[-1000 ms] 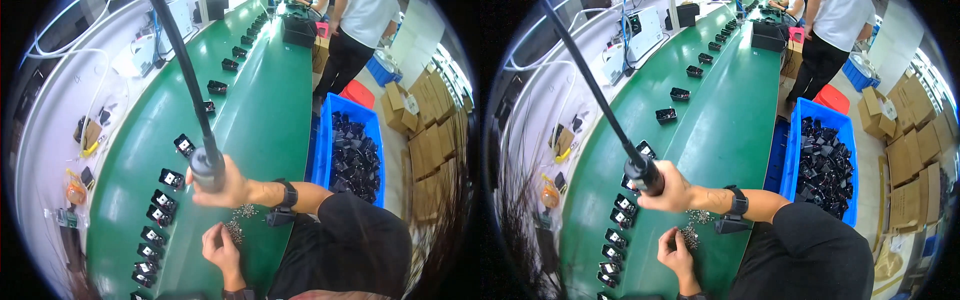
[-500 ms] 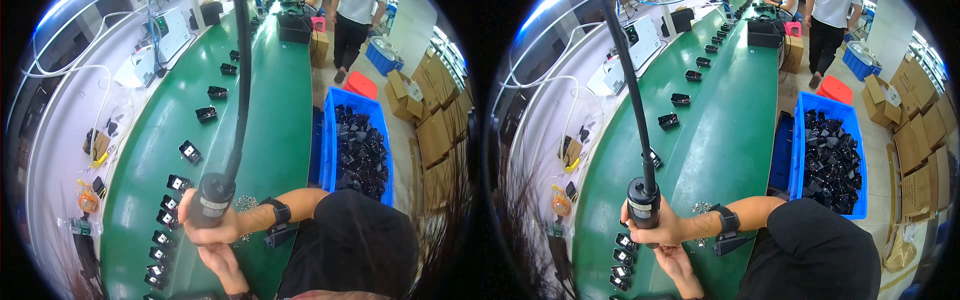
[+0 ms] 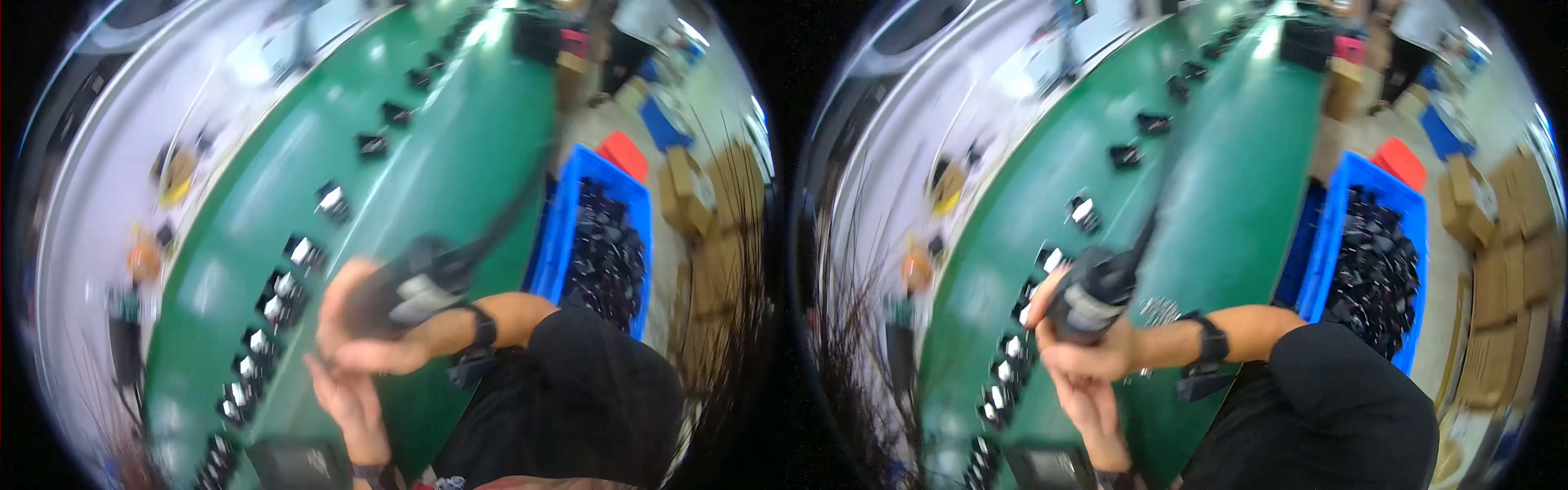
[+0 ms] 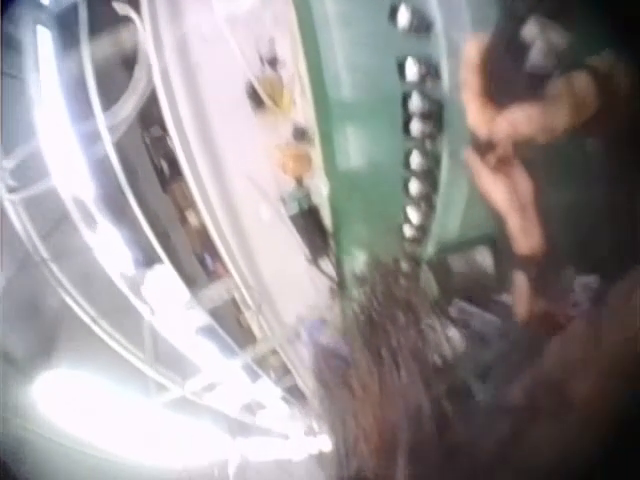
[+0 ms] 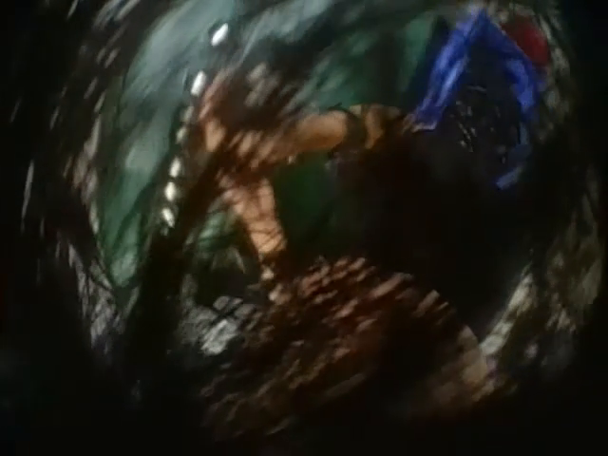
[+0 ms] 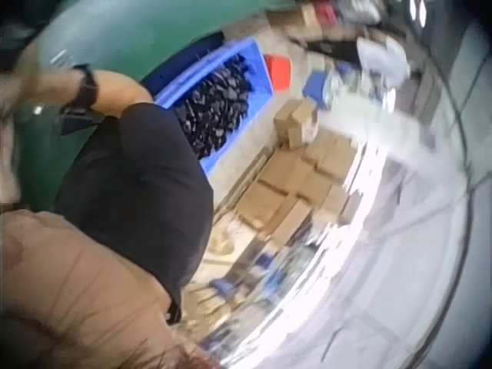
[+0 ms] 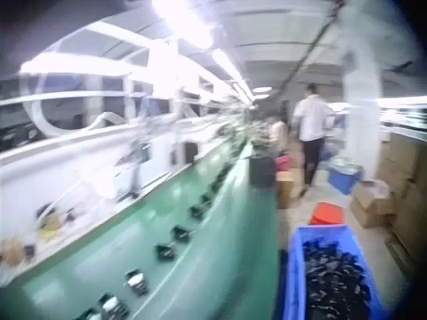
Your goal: Assembling electronic components by screwing them into plastic housings on a production line.
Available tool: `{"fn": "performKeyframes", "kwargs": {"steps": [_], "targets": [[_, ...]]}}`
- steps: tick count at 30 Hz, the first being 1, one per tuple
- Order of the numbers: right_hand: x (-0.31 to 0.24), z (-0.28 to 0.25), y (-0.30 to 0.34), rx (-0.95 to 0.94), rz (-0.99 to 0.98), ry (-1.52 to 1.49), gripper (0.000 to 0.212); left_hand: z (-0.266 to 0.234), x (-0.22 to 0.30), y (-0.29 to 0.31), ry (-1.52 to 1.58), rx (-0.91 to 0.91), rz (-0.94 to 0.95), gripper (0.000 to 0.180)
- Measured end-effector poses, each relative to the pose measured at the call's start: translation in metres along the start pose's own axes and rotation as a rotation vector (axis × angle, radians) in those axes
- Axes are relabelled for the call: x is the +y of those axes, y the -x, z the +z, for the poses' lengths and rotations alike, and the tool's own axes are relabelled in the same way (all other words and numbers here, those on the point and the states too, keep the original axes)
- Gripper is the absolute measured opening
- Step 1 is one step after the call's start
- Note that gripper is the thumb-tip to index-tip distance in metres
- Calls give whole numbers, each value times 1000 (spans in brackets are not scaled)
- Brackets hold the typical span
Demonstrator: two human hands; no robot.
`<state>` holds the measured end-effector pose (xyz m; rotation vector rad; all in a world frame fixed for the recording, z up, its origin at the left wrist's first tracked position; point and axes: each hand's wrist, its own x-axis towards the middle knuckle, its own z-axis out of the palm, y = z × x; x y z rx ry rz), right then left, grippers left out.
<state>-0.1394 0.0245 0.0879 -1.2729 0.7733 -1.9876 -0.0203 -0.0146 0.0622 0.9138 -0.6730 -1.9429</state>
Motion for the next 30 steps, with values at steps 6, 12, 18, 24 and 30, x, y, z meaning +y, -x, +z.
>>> {"fn": "performKeyframes", "kwargs": {"steps": [6,12,18,24,30], "targets": [[-2,17,-14,-44,-112,-167,37,-60,6,-29,33,-152,-74,30],[-8,22,-28,-246,-68,-172,40,-68,28,-23,12,-149,-115,37],[6,42,-30,-65,5,-257,39,-88,43,-24,-122,-221,-185,40],[-2,48,-50,-127,-49,-313,39,-79,68,-32,-225,-282,-279,42],[57,63,-74,-219,-100,-232,40,-137,126,-72,-1604,-238,900,33]]}}
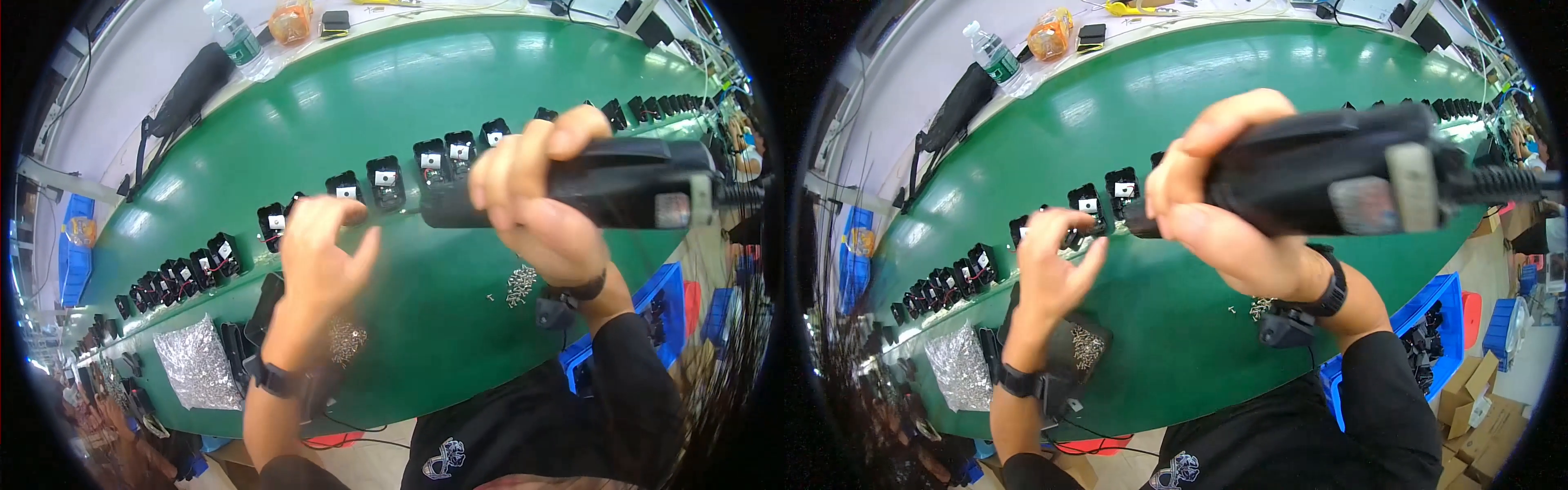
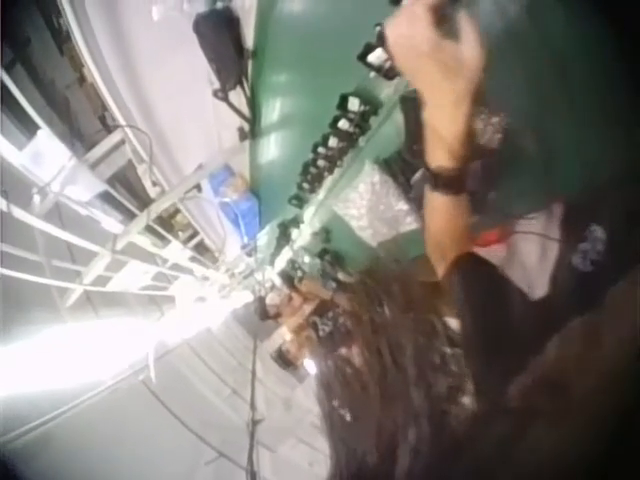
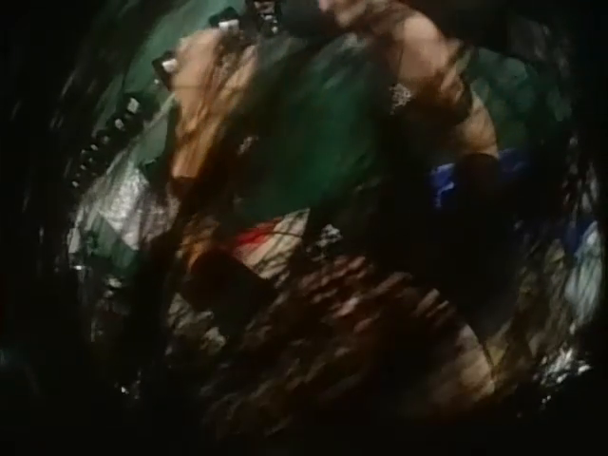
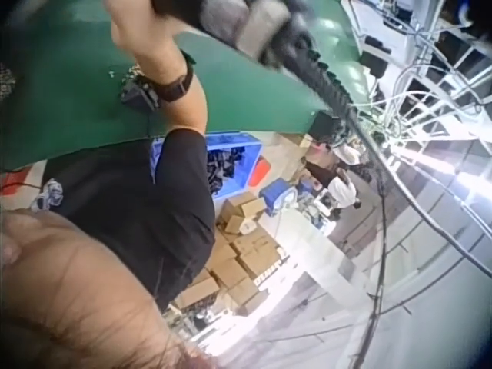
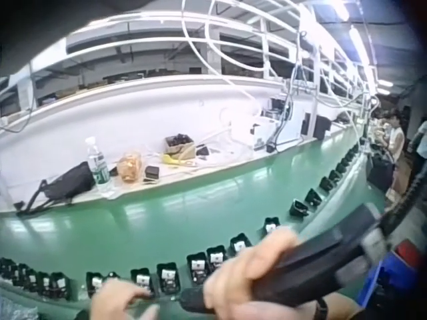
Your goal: Assembling electronic components by screwing them into plastic housings on a production line.
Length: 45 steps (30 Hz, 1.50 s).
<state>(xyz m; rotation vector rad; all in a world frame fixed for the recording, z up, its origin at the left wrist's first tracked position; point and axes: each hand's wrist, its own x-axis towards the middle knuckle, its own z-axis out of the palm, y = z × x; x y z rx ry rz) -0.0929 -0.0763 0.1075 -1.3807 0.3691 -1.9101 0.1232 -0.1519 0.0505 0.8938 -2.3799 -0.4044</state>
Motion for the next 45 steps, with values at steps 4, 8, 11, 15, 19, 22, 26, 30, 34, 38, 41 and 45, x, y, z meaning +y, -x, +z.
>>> {"fn": "performKeyframes", "kwargs": {"steps": [4,8,11,15,19,22,26,30,34,38,41,45], "targets": [[35,0,-6,-39,-13,35,39,3,-31,-14,-325,-84,-44,70],[79,1,-9,-47,-38,94,36,16,-55,-20,-327,-146,57,76],[103,4,-10,41,-18,61,33,19,-59,-23,-230,-141,60,69],[120,0,-11,3,20,80,34,21,-67,-23,-147,-110,47,62],[120,-3,-16,-29,119,234,39,22,-69,-23,-148,-98,53,64],[126,-1,-16,-47,144,216,39,23,-71,-23,-129,-100,50,63],[131,-2,-17,-34,190,220,41,23,-70,-23,-120,-96,51,62],[131,-5,-20,-47,195,196,42,22,-68,-24,-110,-126,21,60],[132,-5,-18,-46,196,188,43,24,-70,-23,-75,-106,-4,60],[133,-6,-18,-146,138,173,41,24,-70,-22,-85,-125,2,59],[133,-4,-17,-115,123,166,41,24,-68,-21,-89,-128,-14,60],[132,-5,-17,-100,131,171,41,24,-67,-22,-104,-144,-27,61]]}}
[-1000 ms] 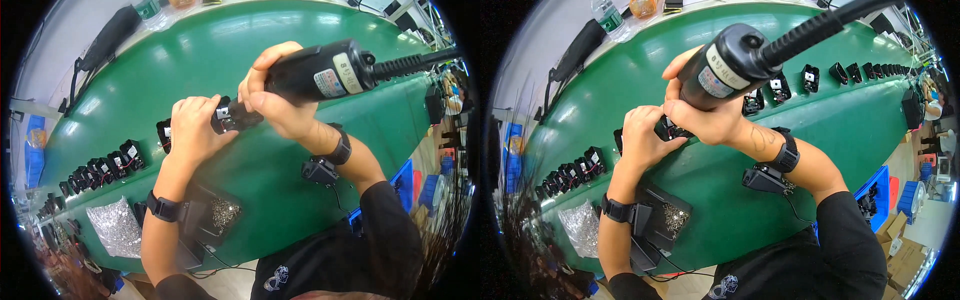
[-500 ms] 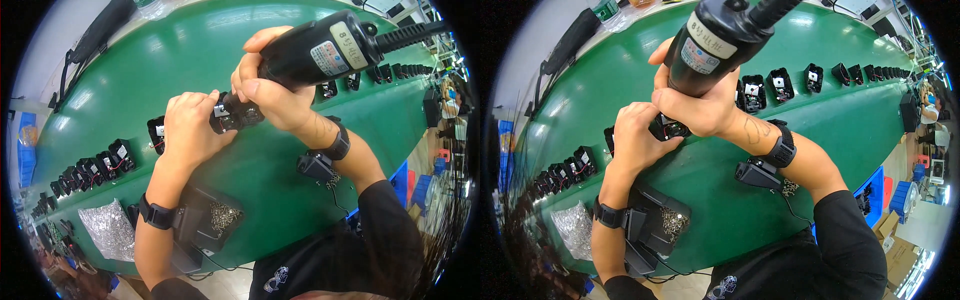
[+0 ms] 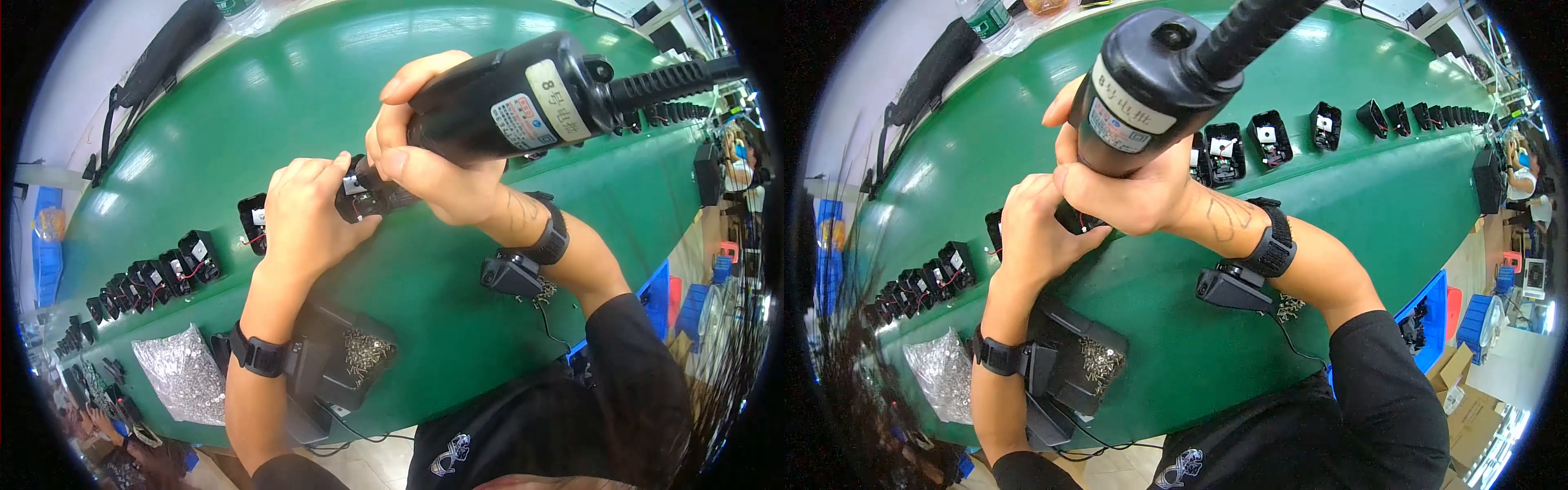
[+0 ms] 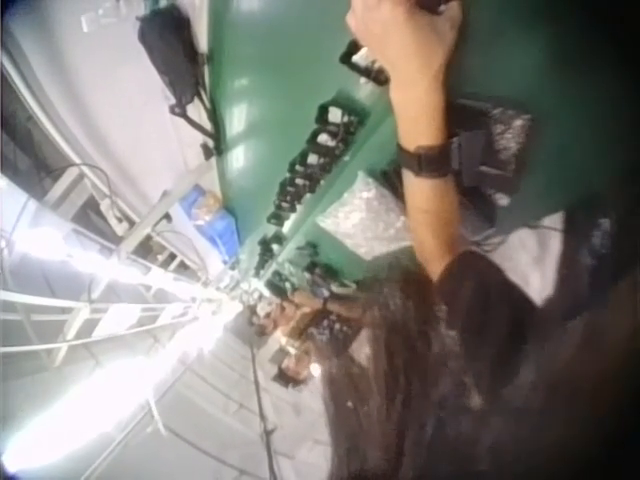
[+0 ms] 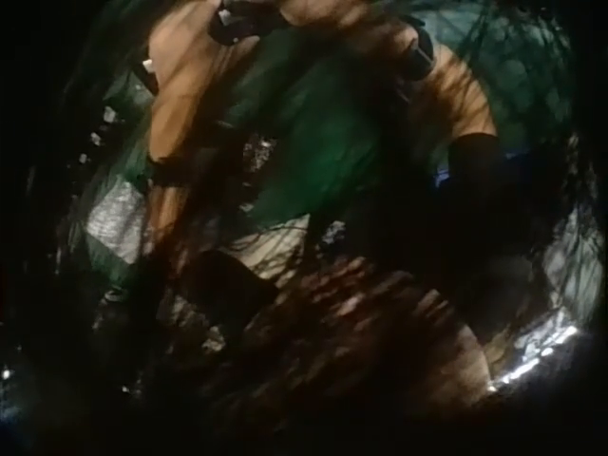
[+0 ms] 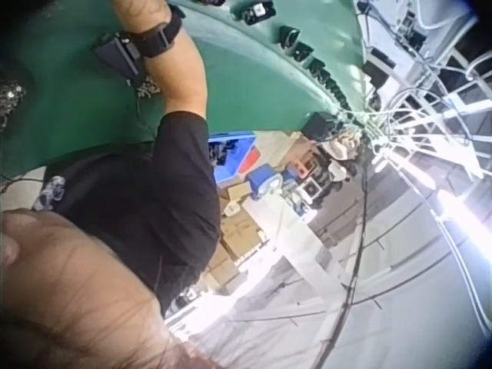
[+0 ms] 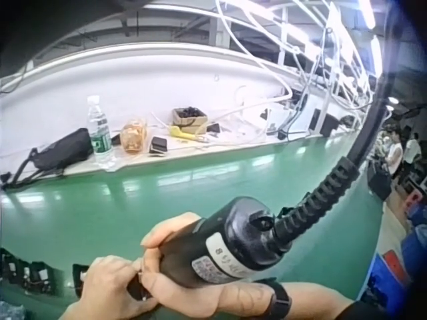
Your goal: Assembling electronic components by screwing them into plastic housings on a production line.
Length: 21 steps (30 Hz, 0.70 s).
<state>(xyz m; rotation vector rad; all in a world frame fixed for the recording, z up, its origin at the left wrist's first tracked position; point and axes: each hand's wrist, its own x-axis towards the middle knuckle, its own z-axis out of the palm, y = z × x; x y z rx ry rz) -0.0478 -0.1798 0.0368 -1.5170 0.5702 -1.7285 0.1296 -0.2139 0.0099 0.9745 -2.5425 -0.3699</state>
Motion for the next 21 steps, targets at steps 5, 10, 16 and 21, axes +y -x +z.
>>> {"fn": "performKeyframes", "kwargs": {"steps": [5,10,16,21], "targets": [[5,2,-1,28,-5,-1,42,0,-2,2,2,-12,-19,61],[6,5,-3,52,-8,-9,41,0,-1,1,-15,-10,-13,60],[7,7,-8,-51,-49,56,38,-1,-2,0,3,18,14,58],[9,13,-5,-5,-45,68,40,-1,-4,3,26,4,-18,60]]}}
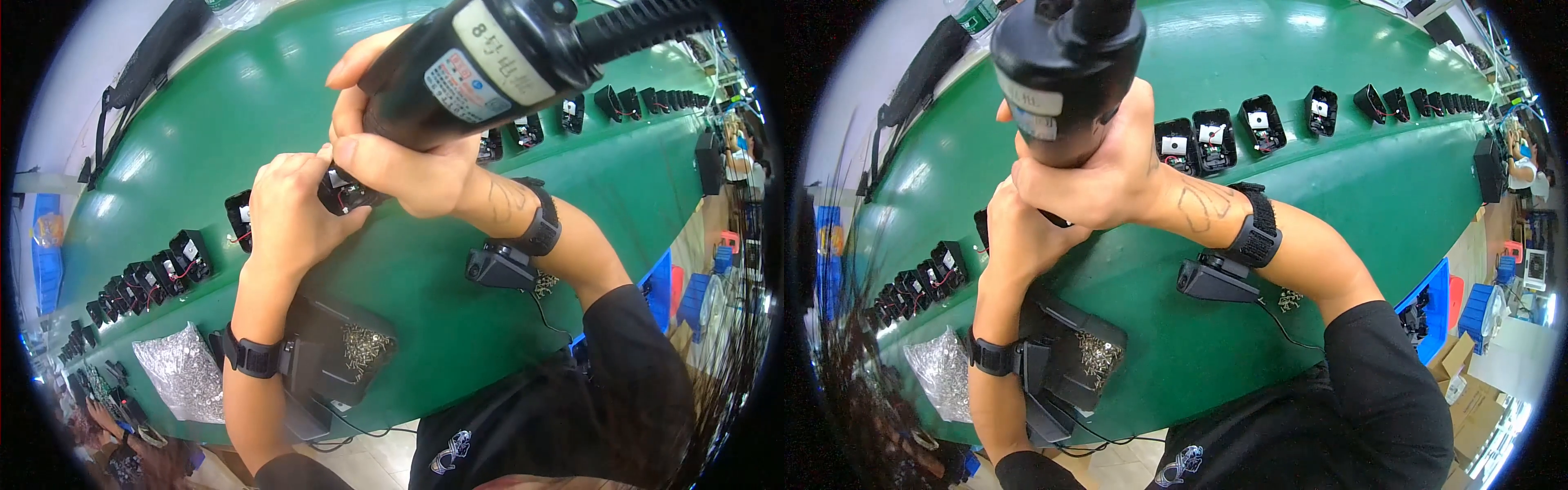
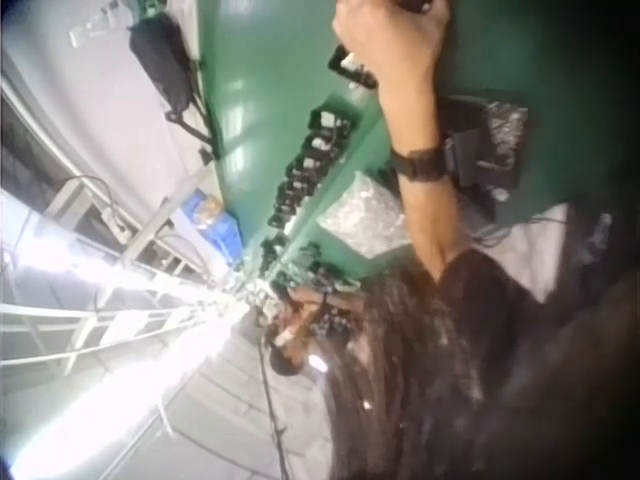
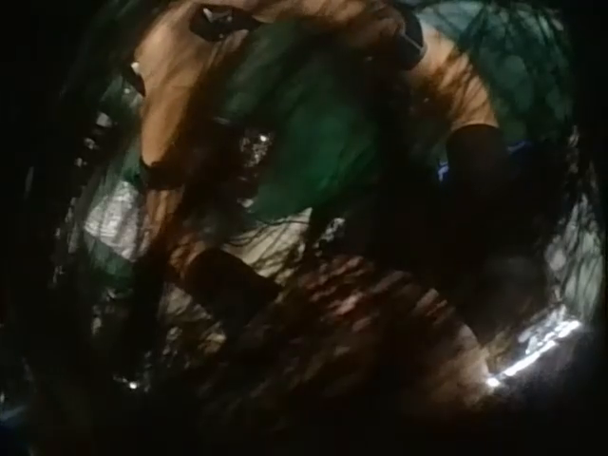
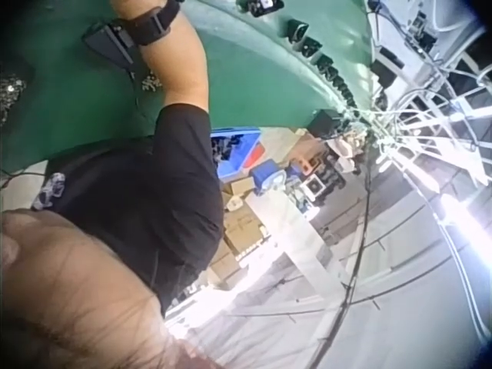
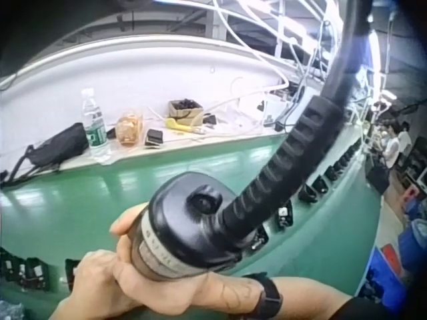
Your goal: Assembling electronic components by screwing them into plastic housings on a production line.
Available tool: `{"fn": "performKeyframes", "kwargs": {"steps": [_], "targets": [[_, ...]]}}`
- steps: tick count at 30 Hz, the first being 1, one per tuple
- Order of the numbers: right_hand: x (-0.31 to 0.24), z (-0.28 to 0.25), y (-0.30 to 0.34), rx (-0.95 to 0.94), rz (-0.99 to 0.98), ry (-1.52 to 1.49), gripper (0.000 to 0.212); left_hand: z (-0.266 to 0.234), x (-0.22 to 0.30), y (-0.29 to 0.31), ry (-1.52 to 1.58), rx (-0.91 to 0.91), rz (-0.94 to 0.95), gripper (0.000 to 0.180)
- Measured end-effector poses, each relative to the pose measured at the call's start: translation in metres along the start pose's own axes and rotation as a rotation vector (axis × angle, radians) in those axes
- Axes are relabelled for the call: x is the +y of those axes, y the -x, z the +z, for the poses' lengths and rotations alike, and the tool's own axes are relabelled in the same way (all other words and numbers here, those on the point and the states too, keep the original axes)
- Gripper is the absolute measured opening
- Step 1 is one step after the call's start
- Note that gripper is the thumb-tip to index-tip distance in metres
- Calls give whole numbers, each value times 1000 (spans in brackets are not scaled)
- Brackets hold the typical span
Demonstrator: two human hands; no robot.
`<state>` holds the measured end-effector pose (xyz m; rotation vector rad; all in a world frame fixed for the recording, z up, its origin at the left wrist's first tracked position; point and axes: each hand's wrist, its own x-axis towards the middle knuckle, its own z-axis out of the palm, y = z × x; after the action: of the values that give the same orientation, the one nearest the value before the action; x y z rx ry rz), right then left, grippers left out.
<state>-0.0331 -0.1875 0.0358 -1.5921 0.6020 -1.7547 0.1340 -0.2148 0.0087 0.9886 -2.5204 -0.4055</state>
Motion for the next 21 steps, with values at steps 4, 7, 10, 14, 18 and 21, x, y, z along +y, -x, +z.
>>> {"fn": "performKeyframes", "kwargs": {"steps": [4,7,10,14,18,21], "targets": [[-4,-1,-1,81,114,-50,40,3,1,-2,3,34,8,60],[-5,-2,-1,79,99,-13,40,1,1,-1,5,26,-12,59],[-2,-1,0,55,95,-24,40,0,1,-1,-27,25,-23,59],[5,-4,0,43,97,-81,40,4,-5,1,-3,21,-16,60],[14,-3,-4,-123,-7,15,32,4,-3,2,-26,16,-22,45],[10,-6,-10,-200,64,12,25,4,0,0,-27,44,14,36]]}}
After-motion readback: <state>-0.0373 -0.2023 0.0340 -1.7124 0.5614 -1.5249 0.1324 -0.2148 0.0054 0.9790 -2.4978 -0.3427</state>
